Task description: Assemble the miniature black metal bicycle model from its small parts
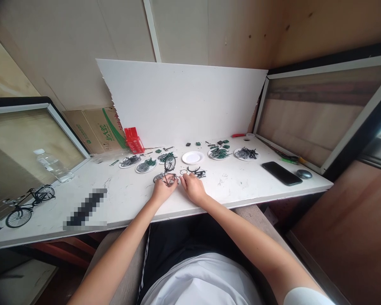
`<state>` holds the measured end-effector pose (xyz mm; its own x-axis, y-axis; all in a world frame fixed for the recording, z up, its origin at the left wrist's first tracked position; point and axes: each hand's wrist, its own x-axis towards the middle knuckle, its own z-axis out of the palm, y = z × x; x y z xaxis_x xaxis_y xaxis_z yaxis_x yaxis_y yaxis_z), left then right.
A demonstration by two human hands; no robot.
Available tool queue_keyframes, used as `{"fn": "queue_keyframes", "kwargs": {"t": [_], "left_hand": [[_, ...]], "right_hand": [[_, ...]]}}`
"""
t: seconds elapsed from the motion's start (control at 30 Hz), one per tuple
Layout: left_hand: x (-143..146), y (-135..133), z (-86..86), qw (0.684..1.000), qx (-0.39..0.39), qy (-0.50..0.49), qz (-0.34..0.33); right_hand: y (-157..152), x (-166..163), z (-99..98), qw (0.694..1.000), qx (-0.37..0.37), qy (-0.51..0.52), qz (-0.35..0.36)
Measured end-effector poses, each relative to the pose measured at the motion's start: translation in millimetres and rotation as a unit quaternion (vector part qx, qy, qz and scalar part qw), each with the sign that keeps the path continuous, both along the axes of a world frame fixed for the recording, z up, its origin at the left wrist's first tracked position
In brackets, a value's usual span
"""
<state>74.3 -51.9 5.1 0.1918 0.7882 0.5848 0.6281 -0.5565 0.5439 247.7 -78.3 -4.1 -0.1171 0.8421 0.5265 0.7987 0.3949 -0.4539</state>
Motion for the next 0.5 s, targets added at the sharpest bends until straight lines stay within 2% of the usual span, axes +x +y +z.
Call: {"fn": "queue_keyframes", "kwargs": {"t": [0.27, 0.37, 0.5], "left_hand": [[1, -2, -0.6, 0.997, 0.039, 0.066, 0.034], [1, -4, 3.5, 0.998, 0.037, 0.048, 0.022], [-1, -6, 13.2, 1.0, 0.013, -0.005, 0.003]], "right_hand": [[1, 2, -0.2, 1.0, -0.01, 0.008, 0.021], [-1, 0, 1.8, 1.0, -0.008, -0.009, 0.009], [-6, -4, 4.5, 0.996, 0.039, -0.072, -0.022]]}}
